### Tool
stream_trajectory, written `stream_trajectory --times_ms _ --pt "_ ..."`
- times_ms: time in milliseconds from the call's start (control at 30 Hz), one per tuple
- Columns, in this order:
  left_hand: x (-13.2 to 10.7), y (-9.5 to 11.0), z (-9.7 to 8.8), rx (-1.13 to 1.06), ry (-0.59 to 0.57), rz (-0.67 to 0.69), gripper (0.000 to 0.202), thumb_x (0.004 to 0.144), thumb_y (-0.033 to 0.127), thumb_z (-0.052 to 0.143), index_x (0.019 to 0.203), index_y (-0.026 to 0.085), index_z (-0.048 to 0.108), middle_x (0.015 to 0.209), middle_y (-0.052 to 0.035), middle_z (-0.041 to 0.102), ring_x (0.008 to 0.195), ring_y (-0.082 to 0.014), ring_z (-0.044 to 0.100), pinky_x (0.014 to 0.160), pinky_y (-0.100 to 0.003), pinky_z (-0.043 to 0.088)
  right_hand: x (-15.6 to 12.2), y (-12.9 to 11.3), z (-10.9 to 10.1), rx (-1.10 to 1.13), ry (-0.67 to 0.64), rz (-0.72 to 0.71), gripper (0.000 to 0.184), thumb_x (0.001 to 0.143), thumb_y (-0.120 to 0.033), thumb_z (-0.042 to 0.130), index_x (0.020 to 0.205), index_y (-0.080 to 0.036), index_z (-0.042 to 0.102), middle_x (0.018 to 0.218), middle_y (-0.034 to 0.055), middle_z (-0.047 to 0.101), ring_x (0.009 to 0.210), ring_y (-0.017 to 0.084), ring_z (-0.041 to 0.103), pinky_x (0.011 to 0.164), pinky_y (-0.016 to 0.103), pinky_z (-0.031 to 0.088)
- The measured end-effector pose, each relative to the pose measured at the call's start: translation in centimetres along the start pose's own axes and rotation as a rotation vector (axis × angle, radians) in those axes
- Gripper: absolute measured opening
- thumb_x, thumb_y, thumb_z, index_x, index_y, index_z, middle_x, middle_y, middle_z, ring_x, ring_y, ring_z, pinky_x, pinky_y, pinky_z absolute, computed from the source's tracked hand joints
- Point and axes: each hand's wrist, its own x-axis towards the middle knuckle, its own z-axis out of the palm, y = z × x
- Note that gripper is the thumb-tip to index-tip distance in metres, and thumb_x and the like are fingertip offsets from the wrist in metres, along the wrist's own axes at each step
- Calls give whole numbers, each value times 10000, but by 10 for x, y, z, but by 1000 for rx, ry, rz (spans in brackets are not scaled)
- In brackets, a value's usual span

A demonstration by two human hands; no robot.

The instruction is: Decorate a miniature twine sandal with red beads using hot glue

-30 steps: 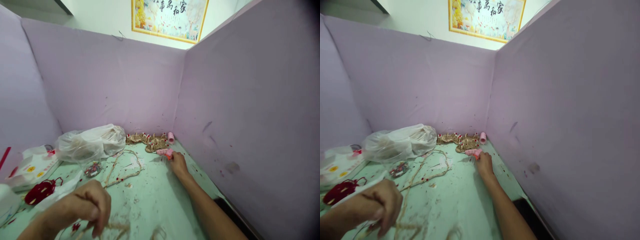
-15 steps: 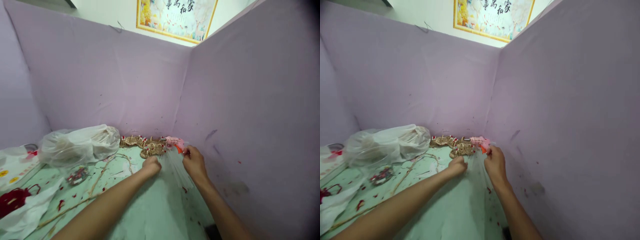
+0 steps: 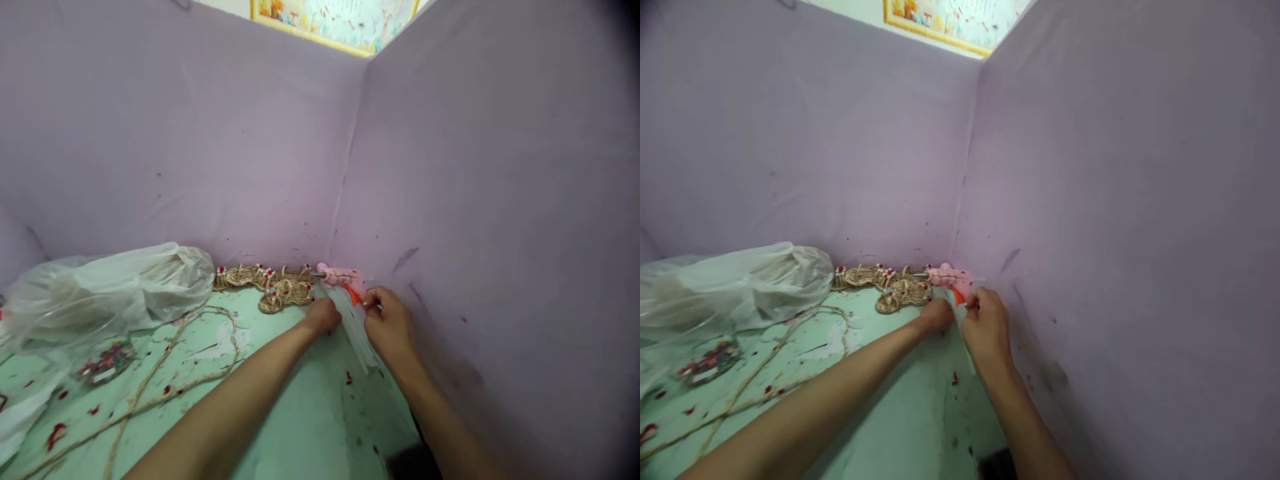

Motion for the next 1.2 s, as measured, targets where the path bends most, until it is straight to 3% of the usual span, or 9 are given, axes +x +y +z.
stream_trajectory --times_ms 167,267,367,433,567,700,867,1067,1200 --pt "-63 -15 -10 224 -23 88 234 810 255 518 989 119 584 1072 -113 563 1003 -248 521 831 -423 436 -15 6 30 -73 -107 -37 182 570 -38 349 576 -199 433 624 19 524 631 163 480 572 249 324" --pt "-117 -21 -17 290 -47 198 209 750 199 509 891 97 624 1011 -165 580 986 -299 516 828 -432 419 -25 10 48 -143 -175 -58 202 568 -16 357 575 -191 459 624 24 527 643 168 483 580 252 322" --pt "-176 -24 -29 314 -72 274 197 706 218 530 860 136 622 979 -138 589 954 -284 524 824 -420 417 -34 13 63 -215 -234 -60 214 576 1 386 587 -180 500 641 32 538 665 176 497 604 257 330" --pt "-213 -28 -42 325 -9 302 184 752 212 475 866 158 609 959 -116 593 929 -255 530 811 -407 418 -38 13 69 -255 -269 -49 211 587 9 416 590 -172 525 658 48 552 678 183 504 631 268 338" --pt "-275 -51 -75 247 147 186 220 796 195 424 918 203 607 967 -86 604 923 -218 529 837 -371 390 -42 0 74 -318 -286 17 176 645 -14 456 657 -140 578 747 136 578 745 244 511 649 324 332" --pt "-320 -92 -97 173 292 -128 247 812 209 387 850 192 631 864 -67 633 828 -197 559 756 -321 400 -47 -35 82 -255 -356 1 188 679 -56 477 802 -126 600 877 170 599 832 266 525 646 320 330" --pt "-347 -128 -93 116 390 -431 210 772 239 427 751 189 630 801 -49 647 767 -201 571 664 -292 392 -73 -90 102 -52 -606 -90 80 704 -193 538 711 -196 617 645 15 642 606 159 553 520 239 308" --pt "-337 -143 -65 320 453 -448 202 770 182 445 882 172 612 914 -91 618 843 -216 568 676 -306 404 -102 -112 112 52 -678 -104 103 693 -194 531 669 -196 632 610 15 637 573 155 537 507 244 288" --pt "-327 -146 -63 445 464 -436 208 814 202 405 775 157 604 862 -112 607 851 -248 561 622 -319 397 -105 -117 112 145 -669 -89 86 685 -210 544 653 -204 623 617 11 628 603 166 539 561 259 329"
